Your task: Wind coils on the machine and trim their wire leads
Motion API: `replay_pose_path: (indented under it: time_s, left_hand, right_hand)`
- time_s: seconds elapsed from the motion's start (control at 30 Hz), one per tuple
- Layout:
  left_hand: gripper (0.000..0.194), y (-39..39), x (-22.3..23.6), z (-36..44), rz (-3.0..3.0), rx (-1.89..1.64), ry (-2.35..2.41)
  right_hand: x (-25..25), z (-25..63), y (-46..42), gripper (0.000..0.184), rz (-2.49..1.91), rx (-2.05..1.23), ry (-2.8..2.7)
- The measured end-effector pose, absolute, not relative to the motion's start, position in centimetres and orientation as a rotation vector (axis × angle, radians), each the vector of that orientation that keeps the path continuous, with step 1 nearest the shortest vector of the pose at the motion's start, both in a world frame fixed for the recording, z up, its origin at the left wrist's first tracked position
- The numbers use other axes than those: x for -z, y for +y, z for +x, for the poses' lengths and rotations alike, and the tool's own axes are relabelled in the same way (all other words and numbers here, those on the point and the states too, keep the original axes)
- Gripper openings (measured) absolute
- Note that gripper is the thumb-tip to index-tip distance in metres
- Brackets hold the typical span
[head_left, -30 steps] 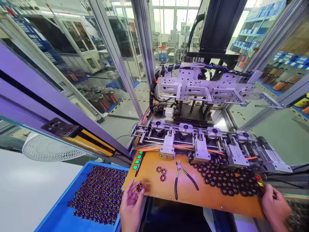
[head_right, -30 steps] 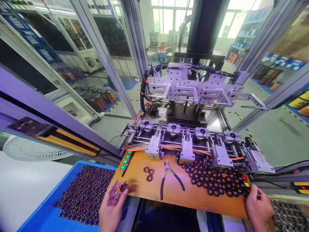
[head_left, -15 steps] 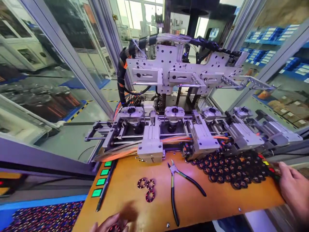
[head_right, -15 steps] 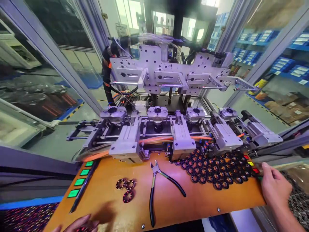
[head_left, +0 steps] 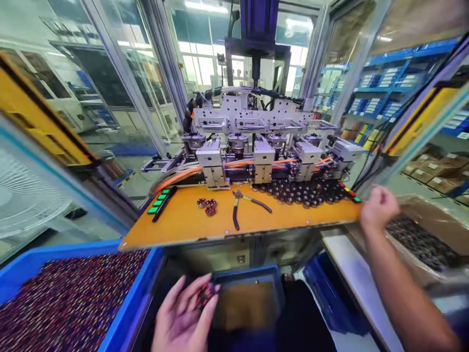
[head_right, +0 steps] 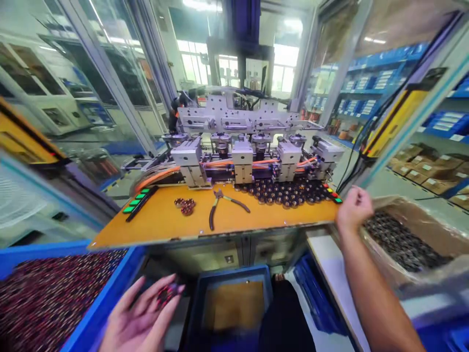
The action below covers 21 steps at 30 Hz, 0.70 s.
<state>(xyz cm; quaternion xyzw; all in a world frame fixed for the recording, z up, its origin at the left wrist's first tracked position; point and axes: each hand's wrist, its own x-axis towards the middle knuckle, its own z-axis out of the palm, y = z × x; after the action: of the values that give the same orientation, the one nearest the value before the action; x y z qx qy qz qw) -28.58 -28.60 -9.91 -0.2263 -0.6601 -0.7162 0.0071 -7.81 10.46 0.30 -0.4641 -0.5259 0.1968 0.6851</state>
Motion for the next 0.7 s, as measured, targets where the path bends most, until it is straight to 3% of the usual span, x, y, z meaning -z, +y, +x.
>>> replay_pose_path:
  time_s: [0.1,0.23,0.3,0.37,0.53,0.7]
  left_hand:
    - [0.056,-28.7,7.5,-24.8,-0.861,2.434,-1.916]
    - [0.061,-31.3,6.2,-20.7,-0.971,2.301,-1.835]
    - [0.064,-32.9,6.4,-18.8,-1.000,2.207,-1.814]
    - [0.065,-34.4,6.8,-16.9,-1.029,2.139,-1.791]
    - [0.070,-36.4,7.6,-13.8,-1.049,2.087,-1.789]
    - [0.069,-36.3,7.2,-13.0,-1.089,2.115,-1.790]
  right_hand:
    - [0.6,-9.8,0.5,0.026,-0.771,-0.584,-1.519]
    - [1.1,-10.2,-13.3,0.014,-0.150,-0.930,-1.996]
    - [0.8,-9.1,-17.3,0.024,0.239,-1.008,-2.166]
    - [0.6,-7.9,-19.1,0.030,0.453,-0.928,-2.319]
    - [1.2,-4.8,-19.7,0.023,0.523,-0.640,-2.578]
    - [1.0,-2.1,-19.9,0.022,0.622,-0.818,-2.622]
